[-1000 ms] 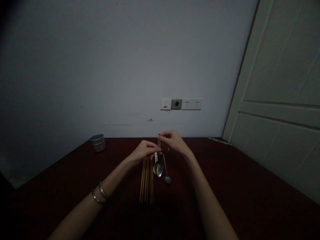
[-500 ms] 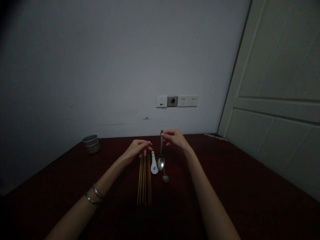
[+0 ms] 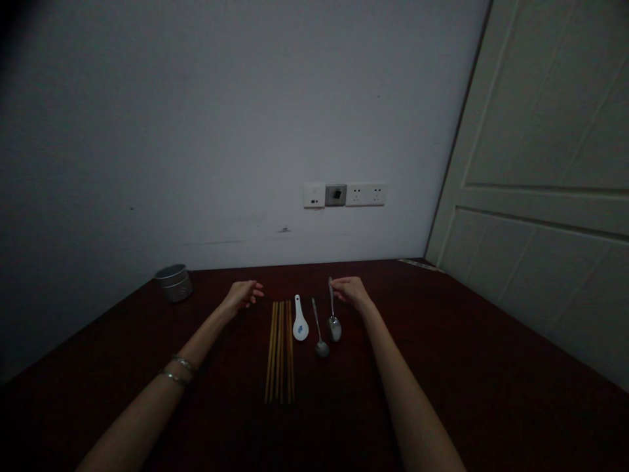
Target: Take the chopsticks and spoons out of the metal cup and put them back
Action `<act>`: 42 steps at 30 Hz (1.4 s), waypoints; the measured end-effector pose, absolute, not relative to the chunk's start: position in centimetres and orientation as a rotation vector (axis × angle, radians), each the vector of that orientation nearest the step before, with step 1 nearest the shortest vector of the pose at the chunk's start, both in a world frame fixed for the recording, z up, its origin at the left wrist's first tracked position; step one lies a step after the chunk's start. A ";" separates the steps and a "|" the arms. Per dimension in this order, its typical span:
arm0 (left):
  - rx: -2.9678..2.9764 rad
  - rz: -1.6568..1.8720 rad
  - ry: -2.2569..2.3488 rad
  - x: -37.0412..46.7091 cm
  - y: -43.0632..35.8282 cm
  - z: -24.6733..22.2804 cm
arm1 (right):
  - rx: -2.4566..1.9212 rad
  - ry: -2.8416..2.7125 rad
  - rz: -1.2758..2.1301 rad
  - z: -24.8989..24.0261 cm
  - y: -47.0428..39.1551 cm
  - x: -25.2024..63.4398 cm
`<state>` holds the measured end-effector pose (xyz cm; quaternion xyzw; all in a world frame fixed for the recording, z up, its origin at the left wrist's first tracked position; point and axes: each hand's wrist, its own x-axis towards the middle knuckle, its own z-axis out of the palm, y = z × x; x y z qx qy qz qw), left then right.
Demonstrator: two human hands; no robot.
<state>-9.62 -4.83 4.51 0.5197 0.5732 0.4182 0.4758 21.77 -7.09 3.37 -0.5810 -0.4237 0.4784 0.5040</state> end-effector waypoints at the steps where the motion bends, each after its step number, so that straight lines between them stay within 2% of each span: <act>1: 1.265 1.010 1.421 -9.7 -4.8 4.3 | -1.405 -1.010 1.154 3.0 -7.0 21.9; 12: 1.207 0.911 1.571 -11.3 -3.5 2.0 | -1.484 -1.051 1.127 1.5 -6.9 21.1; 25: 1.232 0.920 1.541 -11.8 -2.8 0.5 | -1.625 -1.159 1.099 0.8 -6.4 20.3; 33: 1.283 0.881 1.568 -11.7 -2.7 0.5 | -1.915 -1.409 0.803 0.5 -6.0 20.2; 42: 1.313 0.913 1.557 -11.6 -3.2 0.6 | -1.982 -1.478 0.728 0.4 -6.2 19.9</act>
